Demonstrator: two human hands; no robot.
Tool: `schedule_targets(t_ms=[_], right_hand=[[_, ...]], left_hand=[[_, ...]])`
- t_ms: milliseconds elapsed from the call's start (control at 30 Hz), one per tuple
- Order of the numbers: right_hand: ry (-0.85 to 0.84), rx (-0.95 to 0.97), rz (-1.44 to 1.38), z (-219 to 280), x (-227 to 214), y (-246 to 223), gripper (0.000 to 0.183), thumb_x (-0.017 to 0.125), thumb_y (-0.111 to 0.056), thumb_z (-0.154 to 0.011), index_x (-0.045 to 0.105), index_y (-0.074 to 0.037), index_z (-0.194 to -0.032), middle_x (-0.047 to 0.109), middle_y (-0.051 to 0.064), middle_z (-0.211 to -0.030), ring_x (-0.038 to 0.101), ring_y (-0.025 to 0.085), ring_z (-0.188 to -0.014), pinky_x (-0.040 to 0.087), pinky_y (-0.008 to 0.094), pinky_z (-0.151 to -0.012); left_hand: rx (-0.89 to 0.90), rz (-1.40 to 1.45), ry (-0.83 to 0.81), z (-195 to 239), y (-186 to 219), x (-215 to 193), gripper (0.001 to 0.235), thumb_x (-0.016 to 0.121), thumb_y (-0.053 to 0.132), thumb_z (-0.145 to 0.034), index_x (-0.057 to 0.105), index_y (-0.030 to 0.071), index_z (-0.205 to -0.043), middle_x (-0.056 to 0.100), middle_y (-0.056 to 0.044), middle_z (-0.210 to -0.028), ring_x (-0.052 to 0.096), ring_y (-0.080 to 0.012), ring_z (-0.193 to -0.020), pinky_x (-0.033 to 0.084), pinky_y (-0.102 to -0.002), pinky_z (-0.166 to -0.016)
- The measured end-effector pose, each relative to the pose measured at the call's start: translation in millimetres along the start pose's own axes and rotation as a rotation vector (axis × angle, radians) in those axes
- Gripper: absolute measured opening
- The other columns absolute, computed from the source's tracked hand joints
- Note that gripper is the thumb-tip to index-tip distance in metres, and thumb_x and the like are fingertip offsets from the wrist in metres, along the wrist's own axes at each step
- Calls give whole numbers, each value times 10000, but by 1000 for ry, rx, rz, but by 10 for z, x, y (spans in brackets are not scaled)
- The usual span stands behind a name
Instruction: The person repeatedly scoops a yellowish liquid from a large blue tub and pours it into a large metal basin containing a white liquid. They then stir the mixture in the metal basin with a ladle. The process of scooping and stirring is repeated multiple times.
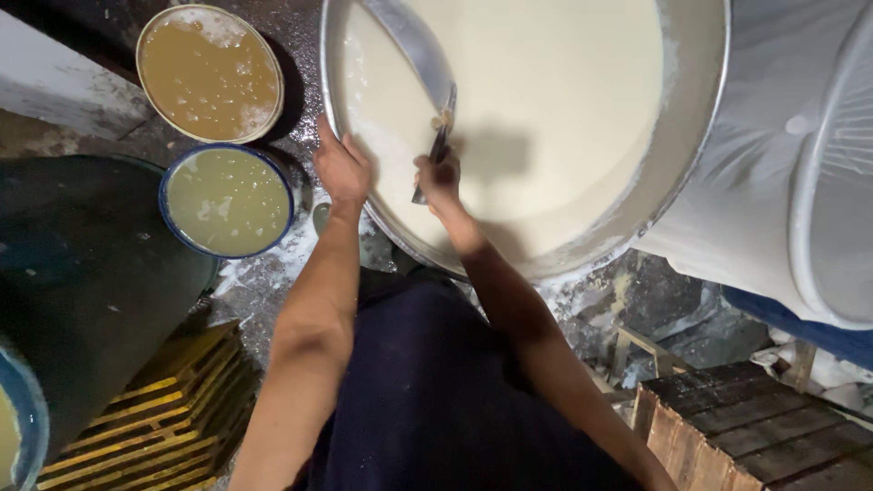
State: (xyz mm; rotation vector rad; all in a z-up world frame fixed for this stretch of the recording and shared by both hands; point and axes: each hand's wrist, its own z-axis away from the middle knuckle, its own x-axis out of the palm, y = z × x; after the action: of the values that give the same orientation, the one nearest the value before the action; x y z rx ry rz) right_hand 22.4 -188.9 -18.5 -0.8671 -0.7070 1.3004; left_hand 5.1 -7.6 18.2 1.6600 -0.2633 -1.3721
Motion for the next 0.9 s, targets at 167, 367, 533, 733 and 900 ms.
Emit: schedule_targets(t_ms=[167,367,533,733,900], right_hand=[[-7,57,177,335,-102,-60,238,670,-25,-849,516,4,-1028,607,75,-720,600,166,-511,514,329,-439],[-28,106,333,696,-267,-72,243,660,-22,-867,523,42,-1057,598,91,-689,590,185,-503,472,353,-423],[-70,90,597,927,-502,-97,329,719,-125,-877,533,41,-1093,673,166,-788,664,218,-576,512,365,-476],[-96,191,780,1242,-745,-267,412,694,-224,-873,535,37,-1150,689,225,-984,725,349,-724,570,468,-626],[-144,-154,971,1348,-1031,-130,413,687,-184,-907,555,29,-1236,647,287,-1143,626,447,-1079,509,524,-936]], left_hand=[[-10,32,-7,16,-93,69,561,496,92,-1022,276,21,-1533,720,-294,-950,687,-484,-827,524,-566,-836],[30,18,24,-11,-138,107,552,489,112,-1042,269,12,-1537,716,-297,-918,685,-477,-800,531,-570,-829],[-67,75,-43,-49,-135,106,493,446,151,-1085,299,25,-1539,712,-212,-760,726,-386,-694,601,-500,-696],[-89,110,-48,-67,-150,95,497,451,171,-1091,308,22,-1543,703,-154,-731,748,-337,-669,615,-453,-621],[-3,39,12,-63,-189,128,510,484,158,-1086,306,-10,-1534,708,-183,-796,747,-371,-714,603,-483,-673]])
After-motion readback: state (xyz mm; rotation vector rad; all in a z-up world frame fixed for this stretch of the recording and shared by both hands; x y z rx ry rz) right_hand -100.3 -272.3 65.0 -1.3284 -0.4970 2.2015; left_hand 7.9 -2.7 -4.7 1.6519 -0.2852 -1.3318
